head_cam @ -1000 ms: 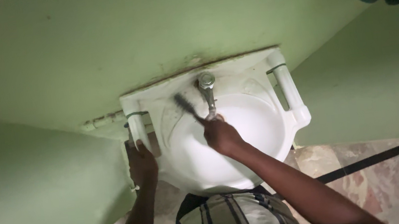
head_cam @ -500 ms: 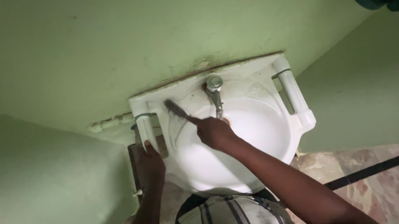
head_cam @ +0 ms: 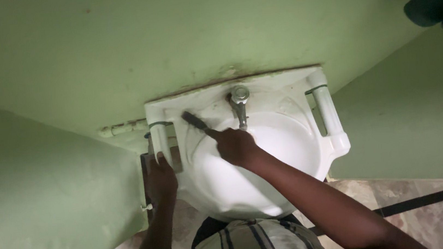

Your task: The person scrubs a white wall-mounted sink with a brush, focusing on the basin, drain, and faucet area. The person repeatedly brushes the sink surfaces while holding the sink handles for stability.

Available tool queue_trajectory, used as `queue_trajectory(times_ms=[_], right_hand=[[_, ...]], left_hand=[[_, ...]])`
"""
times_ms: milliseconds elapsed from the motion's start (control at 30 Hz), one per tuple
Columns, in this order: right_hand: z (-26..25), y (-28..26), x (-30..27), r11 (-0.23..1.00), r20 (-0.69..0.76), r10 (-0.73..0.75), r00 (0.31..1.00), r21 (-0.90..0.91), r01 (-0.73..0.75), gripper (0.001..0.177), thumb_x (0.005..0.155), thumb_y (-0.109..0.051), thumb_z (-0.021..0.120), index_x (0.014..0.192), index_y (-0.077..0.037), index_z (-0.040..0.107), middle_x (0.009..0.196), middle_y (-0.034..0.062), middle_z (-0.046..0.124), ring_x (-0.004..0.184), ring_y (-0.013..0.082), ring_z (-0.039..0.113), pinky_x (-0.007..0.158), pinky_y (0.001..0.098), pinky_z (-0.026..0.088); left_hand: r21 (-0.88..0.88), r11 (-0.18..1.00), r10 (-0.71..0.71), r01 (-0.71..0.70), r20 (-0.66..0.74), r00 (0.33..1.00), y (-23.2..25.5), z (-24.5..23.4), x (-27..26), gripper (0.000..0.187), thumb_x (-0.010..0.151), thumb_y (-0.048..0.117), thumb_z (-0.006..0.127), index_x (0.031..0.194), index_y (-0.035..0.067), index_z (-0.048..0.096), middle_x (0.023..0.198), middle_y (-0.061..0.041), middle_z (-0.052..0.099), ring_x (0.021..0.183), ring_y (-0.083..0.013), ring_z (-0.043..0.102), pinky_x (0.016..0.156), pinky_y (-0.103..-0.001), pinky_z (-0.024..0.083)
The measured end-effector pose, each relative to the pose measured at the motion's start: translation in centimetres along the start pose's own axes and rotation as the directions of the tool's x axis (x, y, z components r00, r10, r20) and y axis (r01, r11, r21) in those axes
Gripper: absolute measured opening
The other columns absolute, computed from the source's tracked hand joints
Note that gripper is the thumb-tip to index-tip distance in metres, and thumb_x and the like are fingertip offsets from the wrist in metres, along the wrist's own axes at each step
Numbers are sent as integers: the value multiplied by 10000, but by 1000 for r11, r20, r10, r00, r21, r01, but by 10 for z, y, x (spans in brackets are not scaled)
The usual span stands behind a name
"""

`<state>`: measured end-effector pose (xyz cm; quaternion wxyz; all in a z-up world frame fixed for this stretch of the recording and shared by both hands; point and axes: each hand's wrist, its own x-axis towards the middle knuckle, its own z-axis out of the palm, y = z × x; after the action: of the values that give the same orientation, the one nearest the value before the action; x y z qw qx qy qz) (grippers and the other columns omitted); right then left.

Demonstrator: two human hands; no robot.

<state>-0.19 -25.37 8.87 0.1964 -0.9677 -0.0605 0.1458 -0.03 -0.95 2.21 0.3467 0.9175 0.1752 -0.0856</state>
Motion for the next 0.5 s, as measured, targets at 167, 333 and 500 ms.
queue_trajectory(times_ms=[167, 333, 500], right_hand=[[-11, -17, 29, 983, -149, -181, 972, -2, 183, 596, 893, -107, 566, 1479, -213, 545, 847, 187, 723, 747, 365, 715, 658, 514, 565], [-26, -19, -3, 999, 204, 34, 978, 21, -39, 667, 911, -109, 527, 1541, -310, 448, 845, 221, 719, 774, 387, 713, 716, 538, 552], [-22, 8, -20, 996, 116, -93, 989, 12, 92, 616, 921, -131, 536, 1517, -281, 483, 814, 178, 724, 785, 373, 706, 757, 546, 543]], left_hand=[[10, 1000, 1, -1, -14, 1000, 4, -3, -4, 565, 1087, 497, 361, 1215, 14, 624, 1076, -295, 702, 1005, -528, 654, 864, -609, 507], [-27, 999, 28, -28, -25, 999, 5, -7, -7, 566, 1076, 490, 361, 1186, 8, 638, 1027, -295, 713, 963, -503, 686, 855, -578, 535], [-16, 1000, 12, -13, -31, 999, 5, -4, -4, 556, 1078, 485, 362, 1173, 14, 641, 1023, -296, 707, 978, -522, 658, 853, -597, 511]])
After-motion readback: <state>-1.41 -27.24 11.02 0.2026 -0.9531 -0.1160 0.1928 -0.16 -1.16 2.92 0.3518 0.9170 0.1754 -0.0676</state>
